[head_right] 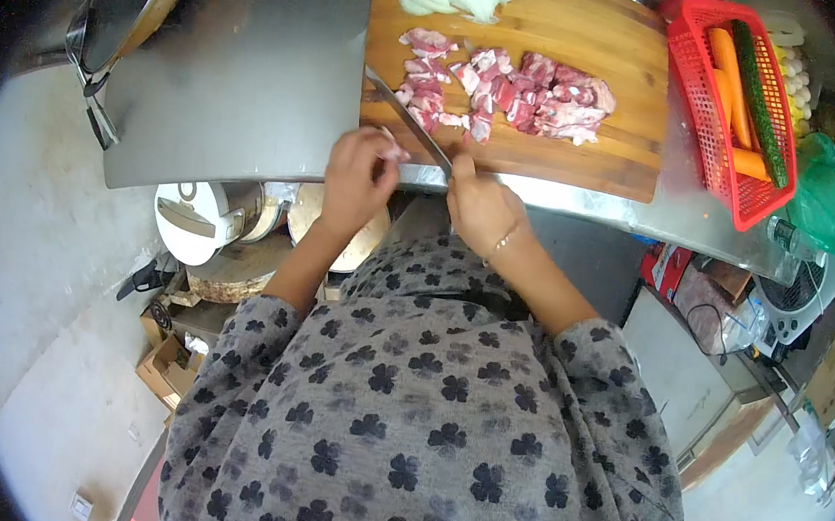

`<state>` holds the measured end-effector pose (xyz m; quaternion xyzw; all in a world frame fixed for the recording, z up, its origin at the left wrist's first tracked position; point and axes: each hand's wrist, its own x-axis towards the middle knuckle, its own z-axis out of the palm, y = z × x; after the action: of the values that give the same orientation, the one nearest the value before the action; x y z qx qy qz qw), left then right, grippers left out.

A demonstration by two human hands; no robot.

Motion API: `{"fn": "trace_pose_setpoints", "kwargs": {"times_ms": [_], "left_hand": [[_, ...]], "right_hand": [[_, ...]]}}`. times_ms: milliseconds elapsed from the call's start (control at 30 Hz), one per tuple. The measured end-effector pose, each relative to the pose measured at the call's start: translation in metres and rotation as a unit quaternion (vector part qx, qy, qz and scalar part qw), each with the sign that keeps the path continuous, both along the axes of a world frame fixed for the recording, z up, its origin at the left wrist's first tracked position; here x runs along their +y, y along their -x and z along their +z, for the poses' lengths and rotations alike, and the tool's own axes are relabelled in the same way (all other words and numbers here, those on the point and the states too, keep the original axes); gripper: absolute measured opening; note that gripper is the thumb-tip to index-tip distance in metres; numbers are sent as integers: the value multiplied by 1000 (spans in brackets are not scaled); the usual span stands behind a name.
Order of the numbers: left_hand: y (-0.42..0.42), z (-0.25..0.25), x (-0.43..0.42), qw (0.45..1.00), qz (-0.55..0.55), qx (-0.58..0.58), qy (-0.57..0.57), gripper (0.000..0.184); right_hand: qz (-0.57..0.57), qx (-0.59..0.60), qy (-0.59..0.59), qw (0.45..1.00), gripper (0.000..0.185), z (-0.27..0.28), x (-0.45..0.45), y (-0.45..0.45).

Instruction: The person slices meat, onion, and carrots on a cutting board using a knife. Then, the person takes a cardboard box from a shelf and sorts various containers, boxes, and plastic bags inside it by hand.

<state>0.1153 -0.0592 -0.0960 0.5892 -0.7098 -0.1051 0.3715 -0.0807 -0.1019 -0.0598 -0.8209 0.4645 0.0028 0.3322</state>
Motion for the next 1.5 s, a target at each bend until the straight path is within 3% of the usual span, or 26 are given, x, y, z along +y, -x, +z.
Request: {"fn": "trace_pose_setpoints", "kwargs": {"times_ms": [67, 133, 200, 300, 333, 400, 433, 533, 600, 633, 667, 800, 900, 967, 1033, 1300, 1433, 1500], "left_hand": [[-8, -6, -20, 984, 113, 135, -26, 22], [-8, 1, -50, 978, 127, 165, -20, 24], [2, 0, -81, 987, 122, 102, -10, 28], [28, -10, -111, 988, 147, 24, 51, 32], [32, -7, -114, 987, 148, 24, 55, 32], [26, 1, -105, 989, 24, 143, -27, 32], [29, 2, -103, 990, -19, 139, -20, 31], [32, 11, -100, 983, -13, 174, -62, 30], [37, 10, -102, 974, 44, 201, -95, 35], [42, 5, -104, 990, 54, 120, -59, 38], [47, 0, -106, 997, 64, 39, -25, 41], [62, 16, -104, 993, 4, 82, -90, 43], [55, 21, -110, 987, 63, 88, -116, 39], [48, 26, -120, 977, 114, 113, -138, 36], [34, 27, -135, 968, 84, 4, -238, 30], [34, 4, -189, 976, 27, 9, -218, 29], [43, 18, -184, 974, 56, 36, -216, 25], [43, 33, -173, 953, 105, 54, -278, 26]], "right_hand": [[-37, -22, -6, 999, 19, 15, 8, 11], [-48, -37, 3, 998, 19, 21, 10, 33], [-92, -64, 93, 989, 18, 26, 6, 61], [-168, -12, 161, 972, 16, 27, -20, 111], [-178, -6, 188, 966, 15, 22, -30, 129], [-185, -7, 204, 961, 14, 21, -47, 148], [-180, -12, 203, 962, 14, 21, -56, 158], [-154, 49, 214, 963, 14, 18, -85, 171], [-85, 100, 230, 964, 15, 17, -98, 166], [-58, 119, 215, 968, 13, 8, -104, 170], [-40, 118, 181, 976, 18, -6, -108, 175], [29, 63, 192, 979, 14, -2, -116, 174], [78, 34, 176, 981, 15, 0, -130, 176], [87, 42, 169, 981, 15, 0, -138, 177], [97, 51, 165, 980, 19, -3, -144, 180], [90, 0, 141, 986, 17, -8, -151, 173], [85, -13, 142, 986, 17, -6, -153, 173], [79, 1, 133, 988, 18, -5, -160, 170]]}}
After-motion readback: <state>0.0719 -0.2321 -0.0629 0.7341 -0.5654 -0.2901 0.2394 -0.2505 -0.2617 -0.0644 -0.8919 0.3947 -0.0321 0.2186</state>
